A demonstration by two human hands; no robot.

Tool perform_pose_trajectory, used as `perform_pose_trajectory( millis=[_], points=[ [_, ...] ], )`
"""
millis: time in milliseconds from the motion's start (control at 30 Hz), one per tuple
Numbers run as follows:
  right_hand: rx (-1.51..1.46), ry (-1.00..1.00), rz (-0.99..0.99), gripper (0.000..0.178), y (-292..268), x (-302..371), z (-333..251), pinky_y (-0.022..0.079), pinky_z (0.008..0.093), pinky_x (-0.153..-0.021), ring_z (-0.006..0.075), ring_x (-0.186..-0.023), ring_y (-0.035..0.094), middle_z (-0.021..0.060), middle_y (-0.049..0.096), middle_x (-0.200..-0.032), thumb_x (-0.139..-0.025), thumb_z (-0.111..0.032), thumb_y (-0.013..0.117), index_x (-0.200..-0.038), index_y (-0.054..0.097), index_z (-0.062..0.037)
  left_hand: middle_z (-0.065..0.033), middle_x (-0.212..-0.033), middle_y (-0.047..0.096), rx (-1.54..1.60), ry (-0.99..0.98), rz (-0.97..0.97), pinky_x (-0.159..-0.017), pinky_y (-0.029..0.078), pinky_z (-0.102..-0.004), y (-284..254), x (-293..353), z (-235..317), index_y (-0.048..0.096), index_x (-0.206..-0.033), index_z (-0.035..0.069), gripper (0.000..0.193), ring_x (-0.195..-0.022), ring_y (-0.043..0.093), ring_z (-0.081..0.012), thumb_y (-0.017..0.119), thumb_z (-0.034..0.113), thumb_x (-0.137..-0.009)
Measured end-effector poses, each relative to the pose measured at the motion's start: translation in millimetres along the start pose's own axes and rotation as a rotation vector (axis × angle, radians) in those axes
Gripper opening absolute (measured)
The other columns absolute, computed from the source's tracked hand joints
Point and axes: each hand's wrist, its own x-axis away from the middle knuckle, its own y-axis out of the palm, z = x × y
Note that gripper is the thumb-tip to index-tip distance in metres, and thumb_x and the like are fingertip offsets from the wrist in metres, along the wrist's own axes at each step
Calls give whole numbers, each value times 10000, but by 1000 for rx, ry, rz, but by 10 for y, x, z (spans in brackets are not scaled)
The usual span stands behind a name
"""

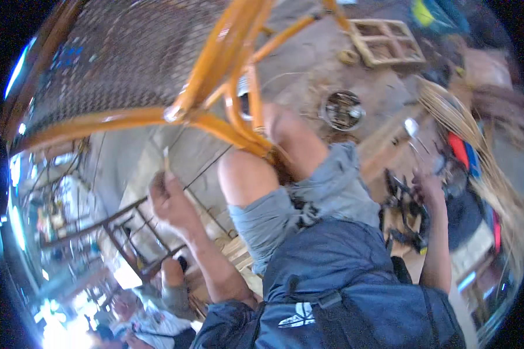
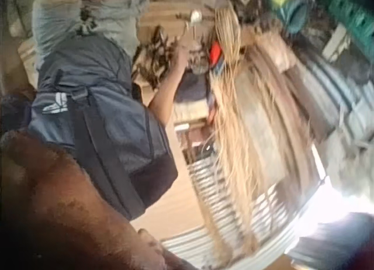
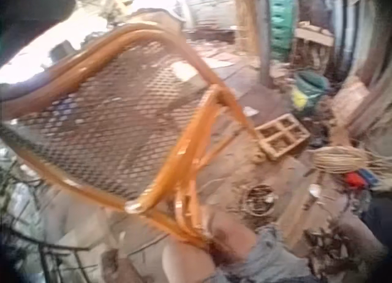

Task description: The person sits on the floor and repairs a joint on a yellow rattan chair. They use a small stick to apply a white substance into the joint and then use a hammer to tap the area.

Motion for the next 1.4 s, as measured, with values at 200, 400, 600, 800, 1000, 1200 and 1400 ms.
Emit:
perform_pose_trajectory(
  millis=[200, 400, 600, 800, 1000, 1200, 1400],
  points=[
    [-174, -1208, 207, 610, 1282, 466, -1601, 417, 309, -912, 191, -1088, 561, 117, 579, -1253, -895, -379, 620, -1336, 453, 9, -90, -856, 625, -142, 300, -35, -715, 482, -288, 55, -237, 183, 640, -990, -10, 157, -759, 584, -161, 622, 88, -868],
    [-640, -824, -506, 759, 2051, 1618, -2978, 410, 370, -850, 209, -1102, 479, 66, 477, -1256, -804, -531, 688, -1342, 414, -73, -46, -816, 627, -144, 339, -12, -685, 466, -248, 131, -325, 171, 648, -1001, -10, 186, -708, 539, -87, 646, 136, -886],
    [-705, -843, -602, 829, 2418, 1906, -3075, 468, 395, -796, 224, -1047, 528, 63, 492, -1171, -753, -567, 730, -1339, 363, -109, -94, -781, 610, -98, 371, -61, -588, 475, -334, 168, -367, 192, 630, -922, 28, 125, -636, 580, -220, 686, 51, -813],
    [-783, -905, -674, 847, 2495, 2115, -3153, 549, 380, -689, 219, -925, 571, 119, 506, -1057, -732, -487, 785, -1297, 352, -28, -84, -753, 593, -157, 534, -21, -565, 459, -358, 237, -449, 151, 606, -897, 43, 134, -619, 566, -245, 695, 58, -798],
    [-760, -919, -638, 751, 2474, 2100, -3184, 547, 359, -695, 185, -894, 568, 98, 534, -992, -742, -423, 785, -1240, 396, -18, -92, -767, 618, -134, 410, -1, -603, 480, -332, 348, -369, 94, 611, -900, 35, 127, -637, 589, -223, 694, 80, -816],
    [-720, -923, -641, 742, 2464, 2095, -3177, 540, 355, -722, 179, -888, 567, 100, 542, -997, -746, -420, 783, -1233, 399, -13, -90, -734, 620, -162, 357, -20, -594, 474, -271, 397, -322, 112, 621, -895, 12, 101, -600, 549, -127, 676, 58, -824],
    [-666, -928, -600, 607, 2440, 2077, -3180, 535, 350, -718, 196, -863, 592, 81, 555, -990, -799, -440, 721, -1177, 455, -47, -93, -706, 596, -241, 391, -111, -563, 457, -276, 309, -412, 267, 622, -882, 20, 93, -559, 529, -144, 671, 56, -812]
  ],
)
